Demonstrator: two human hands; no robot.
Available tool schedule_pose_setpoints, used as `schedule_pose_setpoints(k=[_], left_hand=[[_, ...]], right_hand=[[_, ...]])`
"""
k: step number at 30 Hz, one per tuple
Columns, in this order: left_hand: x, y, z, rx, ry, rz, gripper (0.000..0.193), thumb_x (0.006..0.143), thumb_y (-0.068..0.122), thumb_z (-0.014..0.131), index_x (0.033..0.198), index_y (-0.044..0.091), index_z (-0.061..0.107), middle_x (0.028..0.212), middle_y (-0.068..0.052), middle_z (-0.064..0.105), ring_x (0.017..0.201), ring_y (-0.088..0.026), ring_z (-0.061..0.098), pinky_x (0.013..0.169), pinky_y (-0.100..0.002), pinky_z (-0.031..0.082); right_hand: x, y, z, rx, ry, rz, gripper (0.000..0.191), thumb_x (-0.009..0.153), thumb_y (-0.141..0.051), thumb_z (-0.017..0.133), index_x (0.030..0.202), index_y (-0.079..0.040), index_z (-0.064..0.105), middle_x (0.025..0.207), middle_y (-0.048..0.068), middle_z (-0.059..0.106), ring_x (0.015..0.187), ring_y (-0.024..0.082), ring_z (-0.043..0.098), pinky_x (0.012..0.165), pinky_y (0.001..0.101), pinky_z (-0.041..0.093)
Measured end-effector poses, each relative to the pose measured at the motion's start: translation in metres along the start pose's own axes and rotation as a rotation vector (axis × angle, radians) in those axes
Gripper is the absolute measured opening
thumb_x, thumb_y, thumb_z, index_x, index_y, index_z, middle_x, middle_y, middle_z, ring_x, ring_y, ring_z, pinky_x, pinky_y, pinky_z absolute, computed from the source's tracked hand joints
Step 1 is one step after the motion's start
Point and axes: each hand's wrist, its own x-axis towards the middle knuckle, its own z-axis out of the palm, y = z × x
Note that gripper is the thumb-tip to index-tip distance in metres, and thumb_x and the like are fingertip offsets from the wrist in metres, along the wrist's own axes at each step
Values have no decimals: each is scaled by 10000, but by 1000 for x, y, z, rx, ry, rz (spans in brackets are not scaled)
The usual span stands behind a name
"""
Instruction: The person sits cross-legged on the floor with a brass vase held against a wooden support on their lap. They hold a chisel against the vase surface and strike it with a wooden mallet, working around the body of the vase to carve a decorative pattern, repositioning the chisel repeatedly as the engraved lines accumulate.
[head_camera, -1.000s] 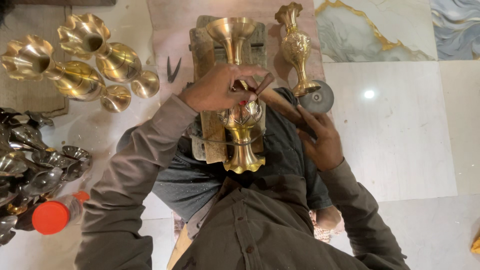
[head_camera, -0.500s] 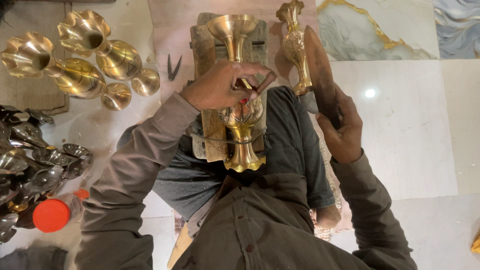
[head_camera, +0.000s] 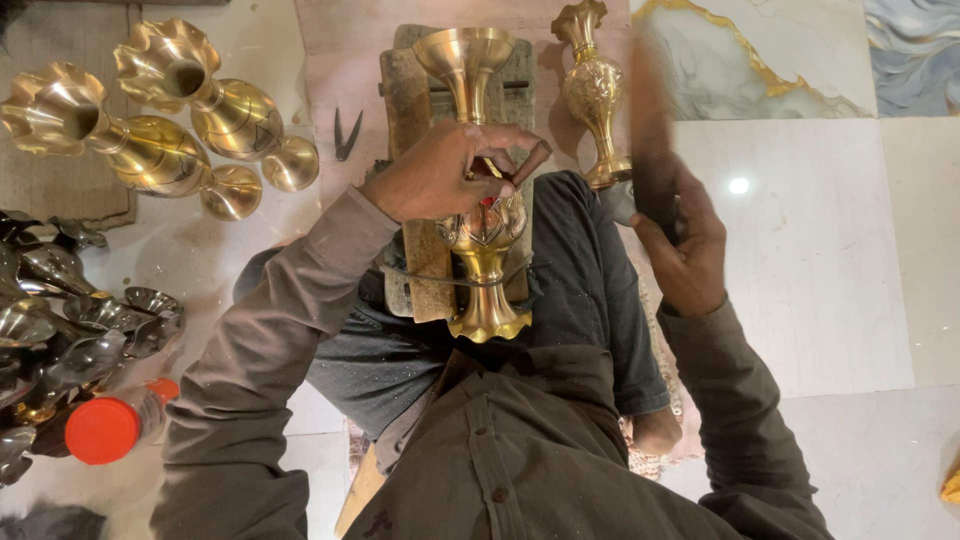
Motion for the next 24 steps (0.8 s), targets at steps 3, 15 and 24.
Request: schedule_pose_setpoints(k=[3,15,24], left_hand=[[-5,3,1,-46,24,3,579,873,35,784,1418,69,592,1168,-137,767,1028,-220,779,913,-360,650],[-7,4,1,-20,43,80,590,880,61,803,1420,27,568,1093,-143,785,981,-214,786,913,-374,626],[-12,-4,6,-12,98,108,548,896,49,781,1410,52,592,1113,-137,795,961,-211,796,878,-369,654]], right_hand=[[3,-6,-2,-780,-31,-320,661,872,151,669,1491,-69,604,1229,166,621,1117,277,643,917,373,552],[9,-8,-1,-434,-84,-130,505,917,123,642,1394,-41,616,1236,132,596,1169,230,688,965,319,597],[9,-14,3,-796,-56,-342,670,865,155,667,1484,-93,608,1227,182,615,1104,349,658,938,415,562]])
